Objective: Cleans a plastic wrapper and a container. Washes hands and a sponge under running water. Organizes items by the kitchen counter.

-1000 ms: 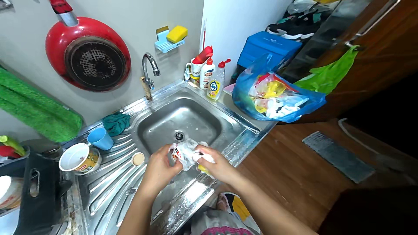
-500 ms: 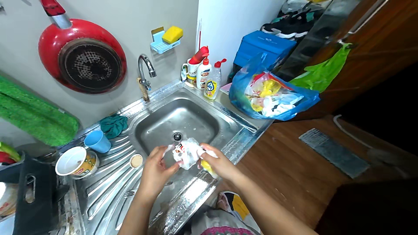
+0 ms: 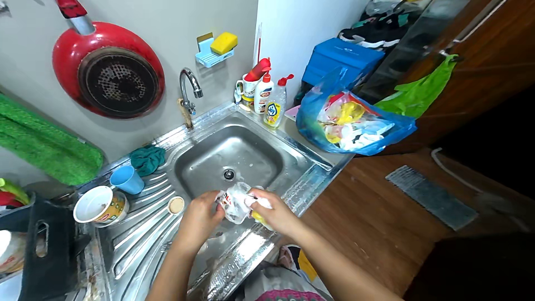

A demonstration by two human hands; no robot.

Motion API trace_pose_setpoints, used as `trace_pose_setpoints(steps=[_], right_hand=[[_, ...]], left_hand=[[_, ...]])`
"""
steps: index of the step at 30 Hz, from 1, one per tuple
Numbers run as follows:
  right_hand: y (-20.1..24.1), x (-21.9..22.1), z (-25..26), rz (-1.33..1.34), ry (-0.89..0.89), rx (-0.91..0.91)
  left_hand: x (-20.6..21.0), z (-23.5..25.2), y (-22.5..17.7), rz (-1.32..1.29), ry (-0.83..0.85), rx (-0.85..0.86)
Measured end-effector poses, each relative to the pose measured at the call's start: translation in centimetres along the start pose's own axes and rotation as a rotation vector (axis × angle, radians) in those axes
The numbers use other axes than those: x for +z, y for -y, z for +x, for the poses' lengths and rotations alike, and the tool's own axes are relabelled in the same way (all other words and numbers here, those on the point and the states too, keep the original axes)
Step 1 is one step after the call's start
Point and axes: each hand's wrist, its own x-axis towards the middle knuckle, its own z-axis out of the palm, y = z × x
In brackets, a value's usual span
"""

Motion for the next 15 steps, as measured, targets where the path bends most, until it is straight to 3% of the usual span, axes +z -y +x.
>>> trace_pose_setpoints(steps=[6,11,15], right_hand=[[0.05,-0.46,0.43,0.111,0.005,0.048],[-0.42,-0.39,0.37,0.176,0.006,0.030],[-0.56,-0.39,0.32,0.213,0.034,0.029]], left_hand=[[-0.78,-0.29,0.06,-0.201,-0.023,-0.048],[0.10,-0.44,0.63,-0.119,-0.202,0.085],[-0.07,-0.24,0.15,0.012,-0.194,0.126]])
